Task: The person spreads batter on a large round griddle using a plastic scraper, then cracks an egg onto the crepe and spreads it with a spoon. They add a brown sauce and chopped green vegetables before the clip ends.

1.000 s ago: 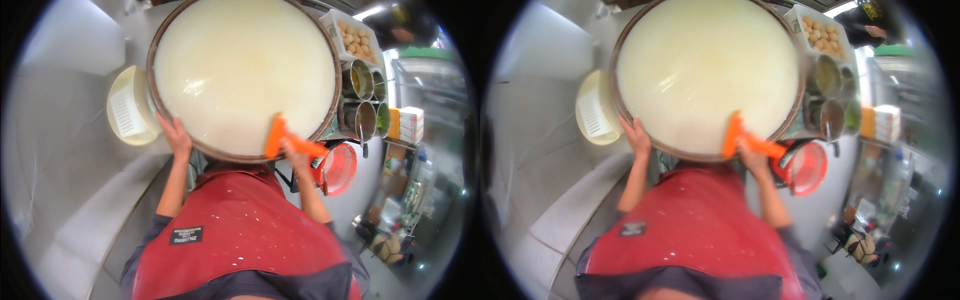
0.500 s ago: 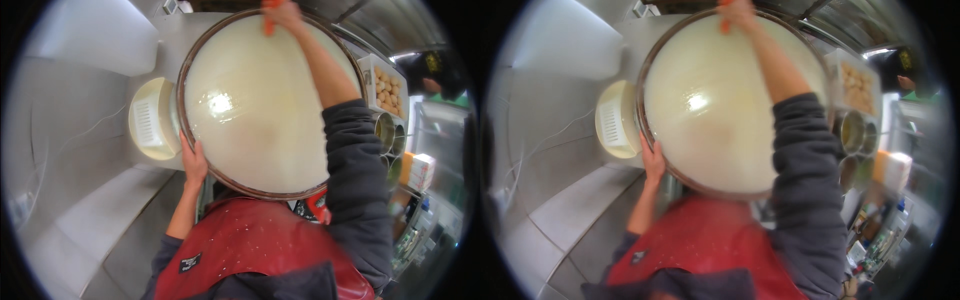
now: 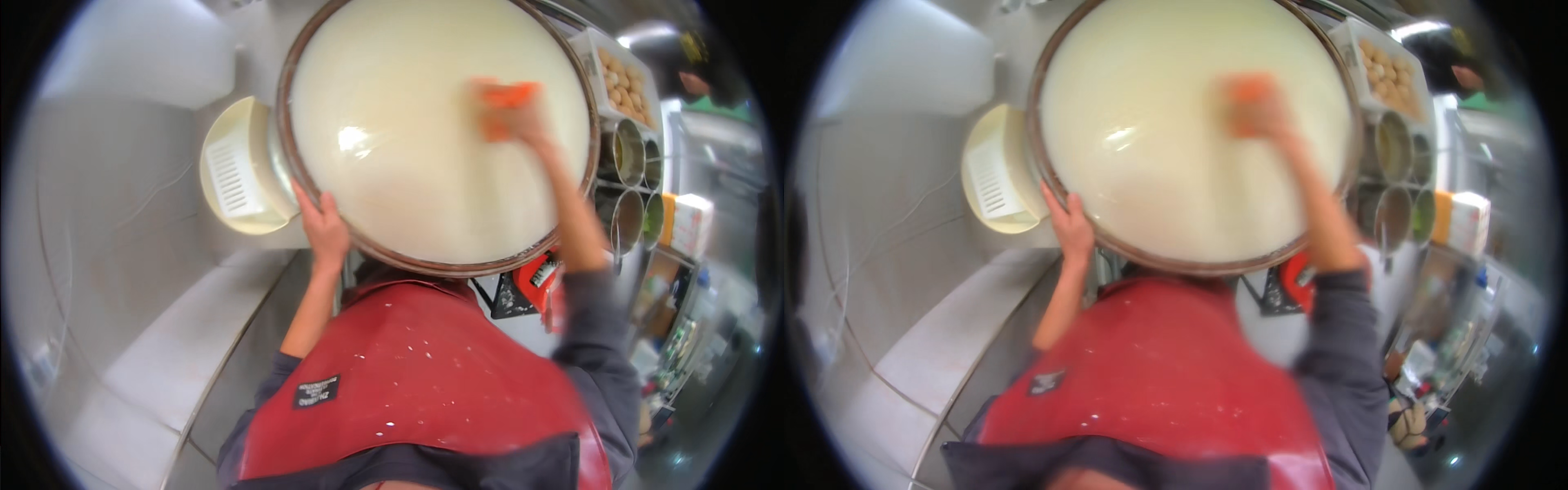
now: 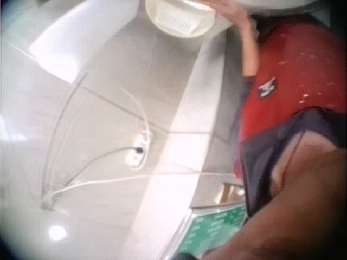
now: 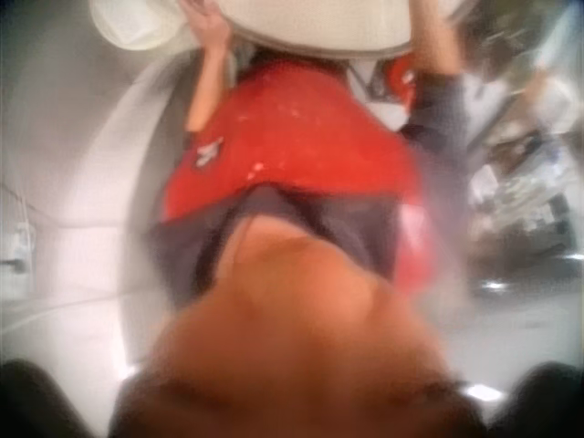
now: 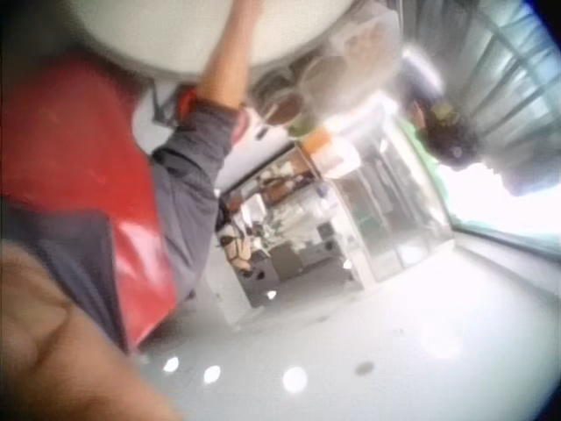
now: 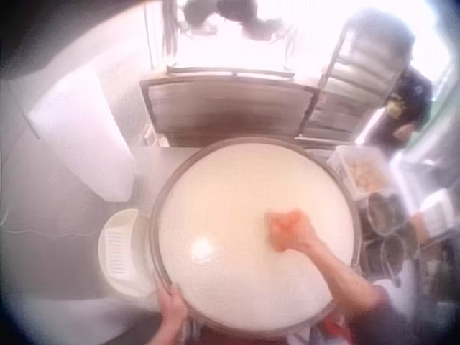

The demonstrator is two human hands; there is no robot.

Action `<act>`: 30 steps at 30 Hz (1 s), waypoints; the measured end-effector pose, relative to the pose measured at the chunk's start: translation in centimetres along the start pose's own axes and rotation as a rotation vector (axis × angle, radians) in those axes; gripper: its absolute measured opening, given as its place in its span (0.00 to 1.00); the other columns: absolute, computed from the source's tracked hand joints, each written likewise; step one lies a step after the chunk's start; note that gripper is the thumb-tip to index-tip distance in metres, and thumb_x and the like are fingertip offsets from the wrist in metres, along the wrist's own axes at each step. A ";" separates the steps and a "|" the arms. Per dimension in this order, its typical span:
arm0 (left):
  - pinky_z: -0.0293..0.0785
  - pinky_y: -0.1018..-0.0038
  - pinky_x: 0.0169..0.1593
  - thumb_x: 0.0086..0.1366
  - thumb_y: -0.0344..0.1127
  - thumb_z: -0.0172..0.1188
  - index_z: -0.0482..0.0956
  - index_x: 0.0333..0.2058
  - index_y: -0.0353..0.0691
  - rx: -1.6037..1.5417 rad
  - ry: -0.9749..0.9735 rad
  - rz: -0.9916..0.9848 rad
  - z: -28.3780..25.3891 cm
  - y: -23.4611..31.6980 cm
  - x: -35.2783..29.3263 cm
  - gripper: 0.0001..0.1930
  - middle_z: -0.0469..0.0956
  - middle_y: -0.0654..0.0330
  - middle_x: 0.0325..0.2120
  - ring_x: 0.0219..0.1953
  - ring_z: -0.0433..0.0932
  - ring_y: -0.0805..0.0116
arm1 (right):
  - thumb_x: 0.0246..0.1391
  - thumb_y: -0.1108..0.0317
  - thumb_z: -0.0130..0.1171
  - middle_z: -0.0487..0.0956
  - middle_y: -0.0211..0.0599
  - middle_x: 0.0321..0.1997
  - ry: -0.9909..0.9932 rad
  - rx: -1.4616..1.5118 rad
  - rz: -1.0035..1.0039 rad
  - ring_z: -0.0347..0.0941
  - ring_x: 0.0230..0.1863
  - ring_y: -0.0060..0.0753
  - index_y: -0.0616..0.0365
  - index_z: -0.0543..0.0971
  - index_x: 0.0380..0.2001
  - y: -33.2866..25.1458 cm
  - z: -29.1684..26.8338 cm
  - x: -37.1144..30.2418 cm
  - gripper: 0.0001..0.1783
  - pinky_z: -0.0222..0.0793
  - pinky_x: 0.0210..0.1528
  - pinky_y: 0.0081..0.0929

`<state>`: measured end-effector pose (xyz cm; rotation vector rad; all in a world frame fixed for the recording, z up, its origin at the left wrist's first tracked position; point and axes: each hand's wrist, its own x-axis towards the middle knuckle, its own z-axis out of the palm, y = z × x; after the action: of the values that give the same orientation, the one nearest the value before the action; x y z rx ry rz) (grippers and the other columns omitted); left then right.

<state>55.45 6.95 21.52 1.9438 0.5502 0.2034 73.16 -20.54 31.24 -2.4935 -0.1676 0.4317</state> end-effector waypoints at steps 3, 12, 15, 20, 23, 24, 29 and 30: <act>0.53 0.66 0.67 0.69 0.36 0.47 0.46 0.67 0.29 -0.014 -0.008 -0.033 -0.2 0.0 -0.2 0.33 0.57 0.37 0.64 0.66 0.58 0.47 | 0.60 0.62 0.53 0.79 0.45 0.41 -0.267 0.138 -0.351 0.78 0.41 0.33 0.61 0.78 0.37 -6.0 7.6 -1.6 0.13 0.76 0.39 0.34; 0.53 0.66 0.66 0.70 0.36 0.47 0.47 0.67 0.29 0.075 -0.002 -0.045 0.2 -0.2 -0.5 0.33 0.57 0.38 0.64 0.66 0.59 0.48 | 0.55 0.51 0.60 0.81 0.35 0.32 0.092 -0.345 0.110 0.78 0.37 0.26 0.55 0.79 0.27 4.5 -9.5 14.1 0.17 0.73 0.36 0.31; 0.52 0.66 0.67 0.70 0.36 0.46 0.47 0.67 0.29 0.157 0.029 -0.075 0.7 -0.2 -0.7 0.32 0.57 0.38 0.64 0.66 0.58 0.48 | 0.55 0.50 0.60 0.82 0.38 0.34 0.002 -0.105 -0.453 0.78 0.37 0.29 0.56 0.80 0.30 -4.8 3.0 18.7 0.19 0.73 0.37 0.33; 0.48 0.65 0.69 0.71 0.37 0.46 0.47 0.66 0.26 0.183 0.055 -0.060 0.8 -0.5 -1.0 0.32 0.54 0.37 0.65 0.68 0.55 0.48 | 0.55 0.48 0.60 0.82 0.43 0.36 0.174 -0.177 -0.423 0.79 0.37 0.34 0.58 0.81 0.35 -3.0 2.1 27.1 0.22 0.74 0.38 0.35; 0.47 0.65 0.69 0.72 0.38 0.46 0.47 0.66 0.25 0.170 0.083 -0.062 0.8 -1.1 -0.9 0.32 0.53 0.38 0.66 0.68 0.54 0.48 | 0.55 0.46 0.60 0.83 0.46 0.37 0.388 -0.253 -0.119 0.80 0.37 0.37 0.59 0.81 0.37 11.0 -10.9 25.7 0.24 0.74 0.39 0.37; 0.47 0.65 0.69 0.71 0.38 0.46 0.47 0.66 0.25 0.151 0.086 -0.033 0.9 -1.4 -0.8 0.32 0.53 0.38 0.66 0.68 0.53 0.48 | 0.52 0.42 0.61 0.82 0.43 0.29 0.463 -0.177 -0.151 0.80 0.30 0.37 0.61 0.79 0.30 15.6 -13.6 21.9 0.27 0.72 0.32 0.36; 0.46 0.65 0.69 0.70 0.36 0.46 0.47 0.66 0.25 -0.033 0.075 0.089 1.4 -2.5 -0.2 0.32 0.52 0.39 0.67 0.69 0.51 0.47 | 0.58 0.50 0.52 0.76 0.45 0.16 0.444 -0.360 0.132 0.75 0.20 0.52 0.57 0.76 0.15 20.4 -9.1 -6.8 0.25 0.68 0.22 0.43; 0.46 0.65 0.69 0.70 0.36 0.46 0.46 0.66 0.25 -0.014 0.058 0.038 1.5 -2.7 -0.1 0.32 0.52 0.39 0.67 0.69 0.51 0.47 | 0.55 0.60 0.51 0.78 0.42 0.17 0.276 -0.490 0.265 0.78 0.22 0.43 0.52 0.79 0.26 18.1 -5.6 -11.5 0.12 0.73 0.26 0.40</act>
<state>55.21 6.58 18.50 1.9409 0.5490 0.2879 64.64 -40.78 28.09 -3.0411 0.1938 0.1554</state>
